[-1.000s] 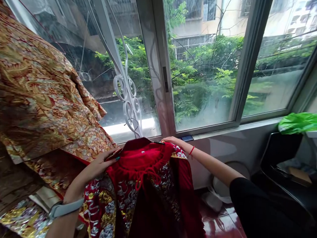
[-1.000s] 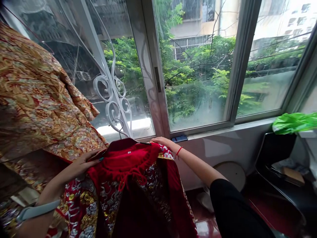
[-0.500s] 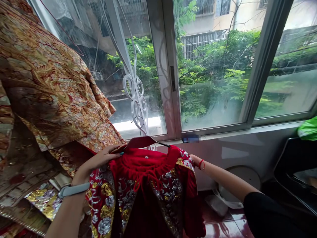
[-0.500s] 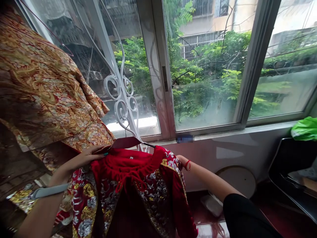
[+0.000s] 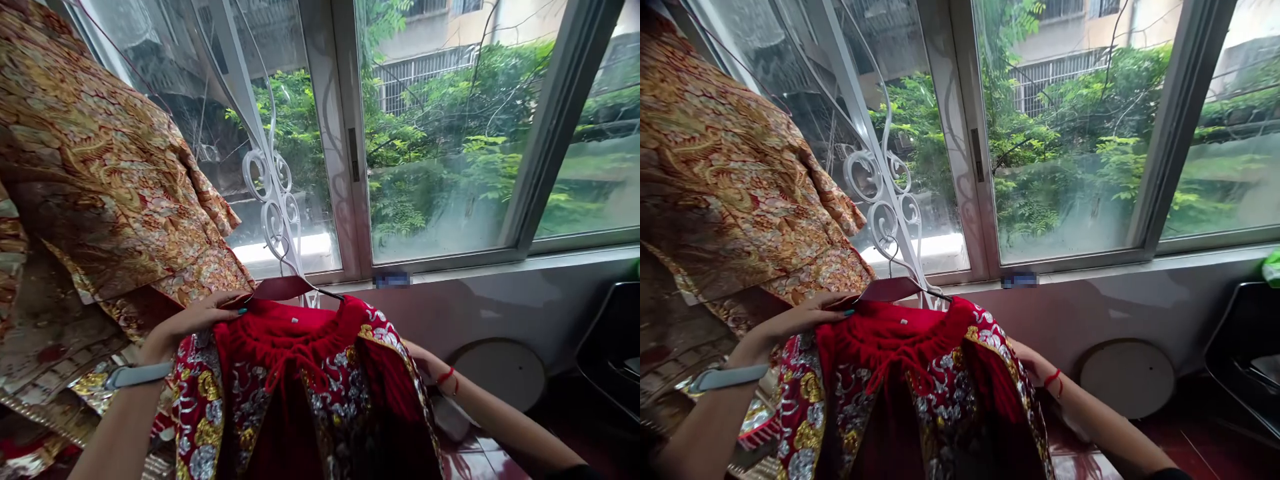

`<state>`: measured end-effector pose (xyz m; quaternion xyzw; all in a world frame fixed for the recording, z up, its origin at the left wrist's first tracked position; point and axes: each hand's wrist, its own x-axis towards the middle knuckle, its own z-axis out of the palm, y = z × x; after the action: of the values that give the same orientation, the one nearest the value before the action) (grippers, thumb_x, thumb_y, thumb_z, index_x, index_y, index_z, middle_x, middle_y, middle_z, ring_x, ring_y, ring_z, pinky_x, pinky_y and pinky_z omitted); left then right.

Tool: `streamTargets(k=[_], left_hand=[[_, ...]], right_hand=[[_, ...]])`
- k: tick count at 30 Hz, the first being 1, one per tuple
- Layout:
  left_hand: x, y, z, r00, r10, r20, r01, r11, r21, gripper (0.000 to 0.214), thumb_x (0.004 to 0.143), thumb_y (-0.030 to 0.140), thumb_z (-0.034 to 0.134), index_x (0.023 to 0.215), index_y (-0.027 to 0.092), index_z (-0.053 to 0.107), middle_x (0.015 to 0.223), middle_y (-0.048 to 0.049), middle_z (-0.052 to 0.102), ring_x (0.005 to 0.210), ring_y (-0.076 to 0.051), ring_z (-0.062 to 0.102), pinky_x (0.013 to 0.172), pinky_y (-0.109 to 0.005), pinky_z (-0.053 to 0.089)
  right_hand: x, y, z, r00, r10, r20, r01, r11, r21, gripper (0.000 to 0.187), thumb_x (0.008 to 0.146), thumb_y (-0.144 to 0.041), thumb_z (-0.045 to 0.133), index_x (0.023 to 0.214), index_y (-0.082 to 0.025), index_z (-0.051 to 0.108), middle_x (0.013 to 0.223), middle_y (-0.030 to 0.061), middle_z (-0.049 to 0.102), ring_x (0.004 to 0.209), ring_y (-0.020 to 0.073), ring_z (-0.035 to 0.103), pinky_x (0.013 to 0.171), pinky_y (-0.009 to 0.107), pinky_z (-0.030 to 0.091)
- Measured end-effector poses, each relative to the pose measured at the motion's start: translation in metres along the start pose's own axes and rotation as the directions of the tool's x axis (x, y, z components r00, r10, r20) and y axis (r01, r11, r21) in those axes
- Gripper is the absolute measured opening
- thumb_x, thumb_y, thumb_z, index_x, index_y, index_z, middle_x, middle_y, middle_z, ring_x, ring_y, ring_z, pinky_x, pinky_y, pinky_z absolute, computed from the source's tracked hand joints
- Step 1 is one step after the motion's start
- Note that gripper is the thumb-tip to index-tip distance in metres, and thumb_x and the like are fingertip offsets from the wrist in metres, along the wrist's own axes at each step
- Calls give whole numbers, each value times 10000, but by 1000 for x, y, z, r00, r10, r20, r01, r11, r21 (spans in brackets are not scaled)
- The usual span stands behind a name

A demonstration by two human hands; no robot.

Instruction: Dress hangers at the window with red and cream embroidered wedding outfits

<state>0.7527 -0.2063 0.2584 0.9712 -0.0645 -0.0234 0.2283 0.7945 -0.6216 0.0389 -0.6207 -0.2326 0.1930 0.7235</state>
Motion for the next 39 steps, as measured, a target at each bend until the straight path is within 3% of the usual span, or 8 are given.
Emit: streamTargets(k=[4, 12, 16, 20, 27, 30, 36, 39], left_hand=[[11, -9, 16, 999, 37, -26, -40, 992, -116, 590, 634, 587, 655, 1122, 265, 734, 1143, -63, 739, 1165, -344, 616, 1015, -432, 485], [18, 1, 41, 981, 102, -165, -129, 978, -164, 661, 630, 663, 663, 1146, 252, 716, 1150, -77, 732, 1176, -358, 597, 1032, -472, 461], [16, -2, 61, 964, 84, -254, -136, 972, -193, 742, 695, 685, 596, 1273, 220, 623, 1324, -108, 638, 1271, -348, 529, 1073, -464, 422], [9, -4, 79, 946, 57, -320, -138, 962, -237, 721, 784, 544, 549, 1404, 183, 473, 1483, -116, 489, 1394, -317, 397, 1163, -475, 296], [-1, -12, 107, 871, 73, -485, -193, 960, -204, 630, 756, 266, 448, 1383, 212, 478, 1446, -85, 519, 1375, -284, 415, 1181, -458, 283], [-1, -10, 123, 778, 78, -623, -178, 979, -99, 634, 765, 256, 453, 1396, 200, 436, 1426, -117, 513, 1346, -300, 426, 1163, -496, 278], [1, 14, 140, 634, 71, -770, 117, 975, 187, 681, 761, 355, 587, 1397, 200, 400, 1334, -155, 548, 1242, -372, 466, 1081, -548, 294], [0, 24, 137, 579, 64, -813, 260, 930, 258, 696, 784, 501, 601, 1375, 169, 444, 1256, -185, 589, 1181, -392, 491, 1034, -538, 310]], right_hand=[[30, -42, -19, 940, -323, -114, 238, 856, -458, 251, 769, -328, 613, 958, -178, 680, 1004, 91, 722, 951, 264, 626, 886, 381, 483], [49, -125, -35, 749, -653, -112, 229, 413, -881, 265, 903, -264, 463, 1041, -197, 680, 996, 70, 728, 879, 224, 654, 796, 307, 462], [27, -136, -23, 705, -701, -106, 136, 281, -950, 250, 926, -270, 480, 1066, -211, 679, 987, 65, 726, 825, 211, 656, 738, 292, 464], [8, -119, -19, 623, -781, -47, 119, 154, -981, 299, 922, -232, 472, 1166, -202, 643, 1012, 82, 700, 870, 216, 653, 747, 305, 488], [-10, -66, -13, 692, -718, -77, 137, 235, -962, 408, 799, -106, 505, 1185, -207, 587, 1030, 89, 628, 971, 257, 596, 857, 403, 518], [-7, -46, 12, 645, -746, -166, 93, 292, -952, 423, 825, -88, 460, 1214, -210, 572, 1004, 97, 601, 949, 266, 566, 847, 435, 511], [22, 5, 92, 516, -762, -391, -52, 428, -902, 678, 810, -25, 382, 1446, -256, 419, 956, 98, 536, 886, 285, 490, 800, 489, 489], [33, 10, 102, 512, -736, -443, -13, 510, -860, 652, 808, -2, 327, 1380, -254, 511, 906, 84, 530, 859, 266, 498, 788, 461, 489]])
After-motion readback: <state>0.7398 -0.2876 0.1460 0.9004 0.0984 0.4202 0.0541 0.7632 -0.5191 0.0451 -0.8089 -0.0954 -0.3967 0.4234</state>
